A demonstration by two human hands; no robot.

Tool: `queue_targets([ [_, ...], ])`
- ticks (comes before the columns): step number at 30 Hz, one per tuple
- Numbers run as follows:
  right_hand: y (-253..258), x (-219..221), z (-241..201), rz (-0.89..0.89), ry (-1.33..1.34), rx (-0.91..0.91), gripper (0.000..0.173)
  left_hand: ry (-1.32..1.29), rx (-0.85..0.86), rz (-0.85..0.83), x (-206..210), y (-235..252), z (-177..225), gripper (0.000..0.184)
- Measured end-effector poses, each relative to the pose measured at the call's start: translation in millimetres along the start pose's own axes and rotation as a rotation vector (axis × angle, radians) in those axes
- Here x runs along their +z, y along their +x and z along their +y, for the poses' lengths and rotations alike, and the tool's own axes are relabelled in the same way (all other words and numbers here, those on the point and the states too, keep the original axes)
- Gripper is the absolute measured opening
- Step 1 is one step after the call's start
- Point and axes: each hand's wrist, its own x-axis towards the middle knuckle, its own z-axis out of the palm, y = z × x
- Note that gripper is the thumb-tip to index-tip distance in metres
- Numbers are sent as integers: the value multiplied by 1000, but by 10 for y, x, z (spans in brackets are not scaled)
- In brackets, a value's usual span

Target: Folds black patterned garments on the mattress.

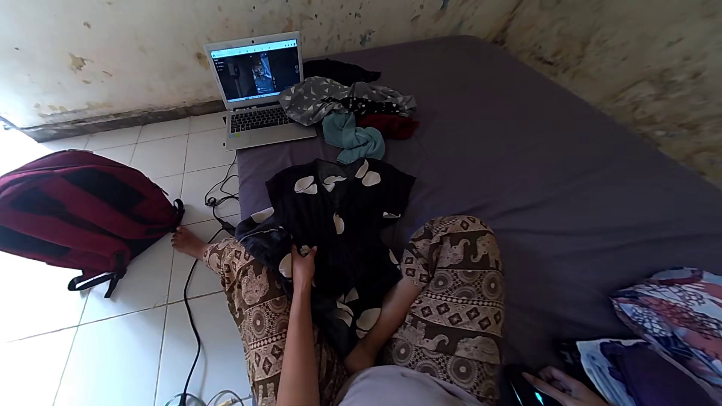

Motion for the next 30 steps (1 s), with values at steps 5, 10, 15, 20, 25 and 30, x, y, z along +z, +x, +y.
queue_targets([
  [5, -20, -2, -43, -14, -5, 16, 47, -5, 7, 5, 3, 0, -3, 73],
  [10, -20, 6, -28, -10, 4, 15, 47, -3, 7, 4, 1, 3, 1, 72],
  [15, -251, 55, -373, 7, 37, 92, 54, 0, 21, 15, 1, -3, -9, 72],
  [20, 82, 36, 59, 13, 36, 3, 50, 17, 47, 22, -9, 13, -24, 71],
  [25, 20, 33, -18, -3, 42, 45, 54, 32, 35, 25, -19, 18, -23, 70],
  [30, -65, 55, -153, 10, 50, 74, 54, 15, 26, 26, -3, 1, -18, 70],
])
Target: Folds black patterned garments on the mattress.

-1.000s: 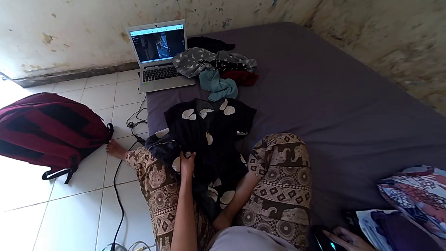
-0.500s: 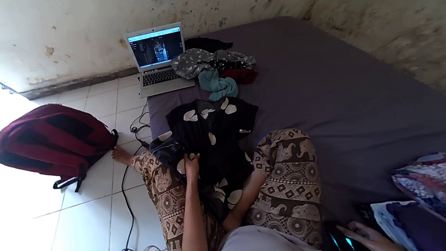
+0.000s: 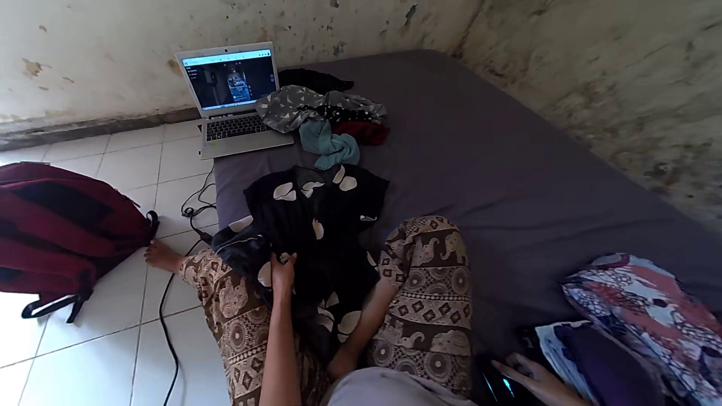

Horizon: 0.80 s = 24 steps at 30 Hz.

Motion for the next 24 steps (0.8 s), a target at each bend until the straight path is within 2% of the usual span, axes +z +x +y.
queue_targets([
  [2, -90, 8, -114, -3, 4, 20, 53, -8, 0, -2, -3, -8, 10, 70],
  [5, 79, -28, 126, 1, -11, -76, 47, 0, -8, -6, 2, -15, 15, 70],
  [17, 133, -49, 201, 5, -23, -100, 46, -29, 12, 7, 24, 1, -13, 71],
  [19, 125, -80, 159, -23, -108, -98, 50, -47, 19, 14, 24, 5, -23, 69],
  [22, 111, -251, -184, -57, -469, -58, 57, -26, 2, 27, 40, 13, -1, 61],
  [24, -74, -279, -644, 160, -546, -215, 46, -8, -7, 19, 34, 16, 6, 59],
])
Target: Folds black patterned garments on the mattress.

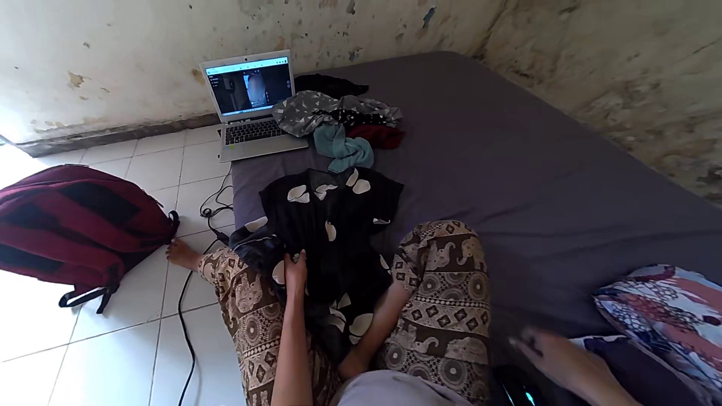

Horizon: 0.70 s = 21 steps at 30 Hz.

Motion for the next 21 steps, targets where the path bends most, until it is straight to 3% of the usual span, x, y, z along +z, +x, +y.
queue_targets([
  [2, -30, -230, -468, 350, 137, -225, 29, 2, 5, -5, 8, 12, -19, 58],
  [4, 37, -359, -971, 495, 363, -471, 22, -4, 12, -2, 17, 16, -31, 58],
  [6, 173, -377, -1471, 306, 642, -534, 30, -17, 6, -5, 8, 27, -34, 58],
  [8, 404, -288, -1927, 9, 956, -385, 41, -52, -11, -2, -6, 35, -39, 61],
  [10, 699, -139, -2284, -141, 1183, -160, 48, -112, -38, 6, -18, 25, -47, 64],
  [14, 1172, 78, -2686, -216, 1224, 24, 59, -177, -72, 22, -63, -21, -38, 69],
  [17, 1224, 129, -2746, -227, 1182, 28, 68, -174, -58, 4, -84, -10, -35, 67],
  [21, 1157, 85, -2591, -274, 1158, -86, 79, -29, -11, -37, -84, -3, -33, 51],
])
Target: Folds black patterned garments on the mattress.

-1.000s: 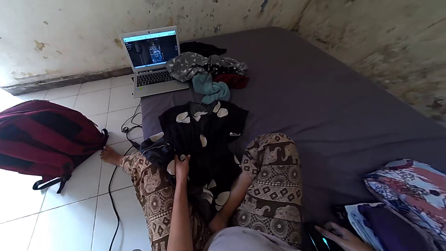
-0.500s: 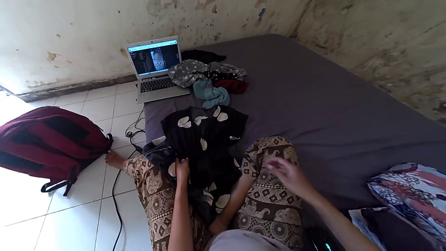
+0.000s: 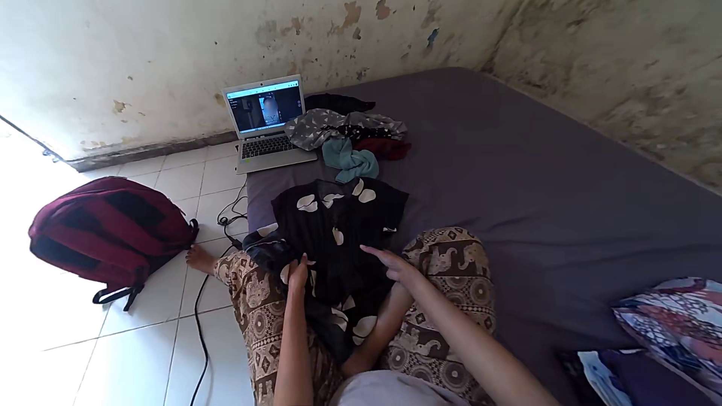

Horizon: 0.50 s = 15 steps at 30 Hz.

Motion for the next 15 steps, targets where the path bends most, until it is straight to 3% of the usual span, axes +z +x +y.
queue_targets([
  [2, -76, -71, -109, -25, 3, -58, 80, 7, 96, -19, -41, 2, 91, 48],
  [4, -228, -116, -396, -23, 5, -159, 75, 29, 333, 19, -157, 27, 317, 45],
  [8, -609, -216, -1283, 19, -16, -431, 63, -8, 599, 126, -656, -53, 1212, 46],
  [12, -1228, -288, -2330, 111, -52, -844, 58, -99, 896, 450, -1220, -276, 2366, 51],
  [15, -1879, -301, -3082, 173, -165, -1160, 58, 80, 1100, 764, -1661, -719, 3233, 54],
])
